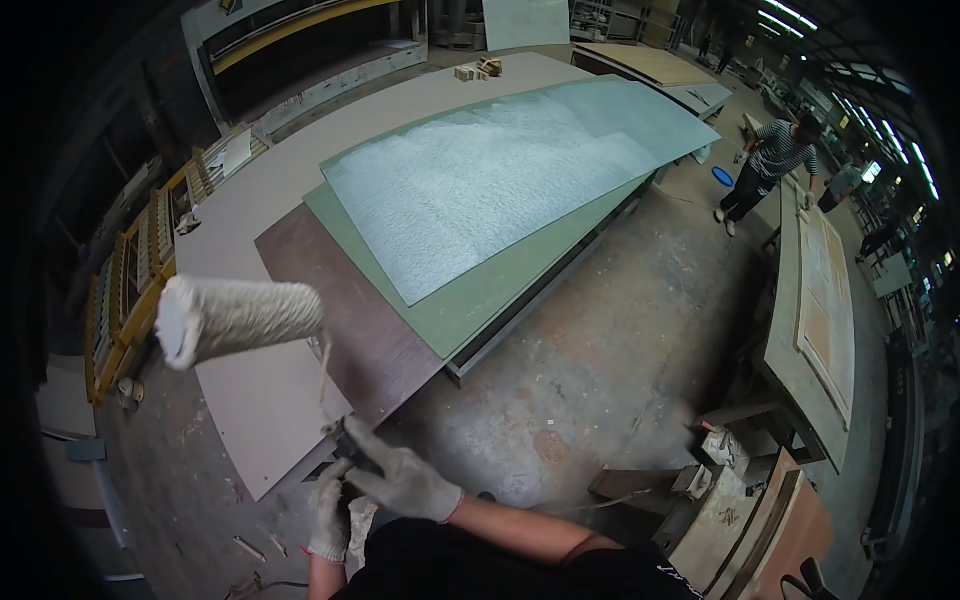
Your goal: Applying a liquid coating to a flat wooden panel using a paint roller.
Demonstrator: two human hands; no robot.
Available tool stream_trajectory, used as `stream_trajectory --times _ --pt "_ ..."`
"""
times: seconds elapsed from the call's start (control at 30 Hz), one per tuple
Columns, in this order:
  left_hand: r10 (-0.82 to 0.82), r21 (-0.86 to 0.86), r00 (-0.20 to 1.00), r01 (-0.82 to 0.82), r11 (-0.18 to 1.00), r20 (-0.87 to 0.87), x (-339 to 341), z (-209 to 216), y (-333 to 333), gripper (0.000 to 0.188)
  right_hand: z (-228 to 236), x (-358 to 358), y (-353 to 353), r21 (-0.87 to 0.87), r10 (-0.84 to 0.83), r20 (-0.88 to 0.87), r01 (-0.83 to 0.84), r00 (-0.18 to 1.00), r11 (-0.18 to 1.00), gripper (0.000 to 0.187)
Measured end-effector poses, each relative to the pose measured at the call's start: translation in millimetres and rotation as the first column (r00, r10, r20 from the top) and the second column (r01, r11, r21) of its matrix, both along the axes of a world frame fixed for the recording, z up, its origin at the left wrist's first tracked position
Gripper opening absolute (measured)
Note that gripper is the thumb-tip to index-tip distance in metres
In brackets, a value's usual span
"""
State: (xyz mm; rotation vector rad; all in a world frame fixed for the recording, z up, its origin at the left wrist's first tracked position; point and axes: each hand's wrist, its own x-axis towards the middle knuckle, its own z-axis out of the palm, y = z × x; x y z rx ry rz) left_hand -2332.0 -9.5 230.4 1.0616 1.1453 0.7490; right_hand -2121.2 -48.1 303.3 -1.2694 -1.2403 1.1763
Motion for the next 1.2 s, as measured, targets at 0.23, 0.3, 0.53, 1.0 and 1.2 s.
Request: stream_trajectory --times 0.23,0.3,0.53,1.0,1.2 --pt "-0.049 0.146 0.901 -0.016 0.989 0.430 -36 68 29 0.056 -21 -112 26 0.462 0.015 0.226 -0.121 0.974 0.879 0.081" --pt "0.010 0.187 0.926 -0.086 0.979 0.377 -78 60 35 0.048 -21 -142 38 0.333 0.132 0.295 -0.232 0.946 0.914 0.082" --pt "0.523 0.129 0.816 -0.562 0.817 0.246 -168 56 57 0.018 -39 -204 72 0.316 0.218 0.458 -0.387 0.862 0.866 0.081" --pt "0.643 0.129 0.738 -0.671 0.730 0.205 -227 106 84 0.020 -51 -92 65 -0.010 -0.152 0.530 0.186 0.834 0.983 0.060" --pt "0.571 0.020 0.770 -0.600 0.800 0.284 -271 44 131 0.013 -50 -81 46 -0.100 -0.246 0.542 0.353 0.803 0.930 0.058"
